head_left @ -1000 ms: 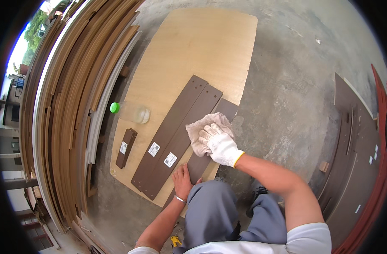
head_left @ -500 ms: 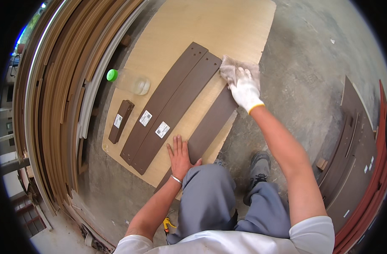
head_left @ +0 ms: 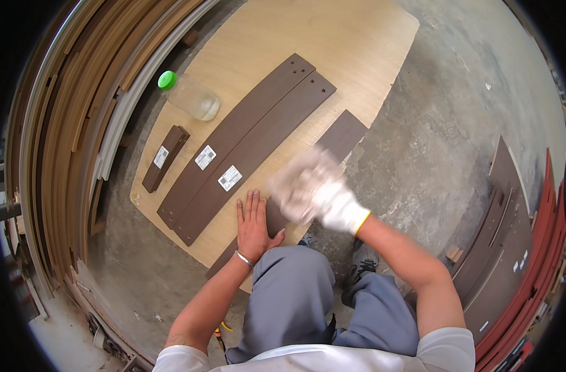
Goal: The person sits on the floor and wipes several dark brown wooden planks with a cloth. They pick up each plank, wipe its surface, and place it back down or stack it with others.
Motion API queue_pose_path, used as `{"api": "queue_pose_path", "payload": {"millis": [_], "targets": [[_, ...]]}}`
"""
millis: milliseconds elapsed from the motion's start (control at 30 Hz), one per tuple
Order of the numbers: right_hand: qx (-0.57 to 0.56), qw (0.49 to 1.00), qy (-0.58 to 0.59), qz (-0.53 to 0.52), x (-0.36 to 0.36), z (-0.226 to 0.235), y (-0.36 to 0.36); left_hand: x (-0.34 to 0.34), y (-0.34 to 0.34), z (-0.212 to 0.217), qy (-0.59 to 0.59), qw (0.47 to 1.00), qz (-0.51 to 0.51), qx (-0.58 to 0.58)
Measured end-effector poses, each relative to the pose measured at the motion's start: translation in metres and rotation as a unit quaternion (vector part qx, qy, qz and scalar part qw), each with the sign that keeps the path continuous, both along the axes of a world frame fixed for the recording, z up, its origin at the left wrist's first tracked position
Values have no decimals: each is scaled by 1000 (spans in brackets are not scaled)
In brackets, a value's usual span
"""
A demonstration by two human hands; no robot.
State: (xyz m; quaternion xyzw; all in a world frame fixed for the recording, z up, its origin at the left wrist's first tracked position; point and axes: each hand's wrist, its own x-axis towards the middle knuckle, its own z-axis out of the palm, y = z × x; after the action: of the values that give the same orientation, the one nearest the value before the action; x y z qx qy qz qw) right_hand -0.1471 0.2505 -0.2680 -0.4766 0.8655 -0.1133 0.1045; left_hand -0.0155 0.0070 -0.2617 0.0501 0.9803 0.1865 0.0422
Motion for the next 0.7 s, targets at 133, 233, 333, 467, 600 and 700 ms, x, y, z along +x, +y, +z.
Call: {"api": "queue_pose_path", "payload": {"millis": [133, 233, 333, 467, 600, 700], "targets": [[-169, 900, -39, -401, -80, 15, 55, -10, 4, 9, 15, 998, -6, 65], [-36, 974, 12, -221, -28, 16, 24, -9, -17, 10, 25, 988, 21, 148], [40, 992, -72, 97, 39, 40, -3, -51, -43, 44, -198, 978, -37, 49], [-59, 985, -30, 157, 39, 53, -15, -112, -52, 36, -235, 970, -37, 58], [-19, 969, -88, 229, 34, 69, -42, -138, -17, 45, -314, 944, -100, 26], [-42, 972, -80, 217, 37, 59, -41, -156, -14, 46, -425, 899, -87, 56]]}}
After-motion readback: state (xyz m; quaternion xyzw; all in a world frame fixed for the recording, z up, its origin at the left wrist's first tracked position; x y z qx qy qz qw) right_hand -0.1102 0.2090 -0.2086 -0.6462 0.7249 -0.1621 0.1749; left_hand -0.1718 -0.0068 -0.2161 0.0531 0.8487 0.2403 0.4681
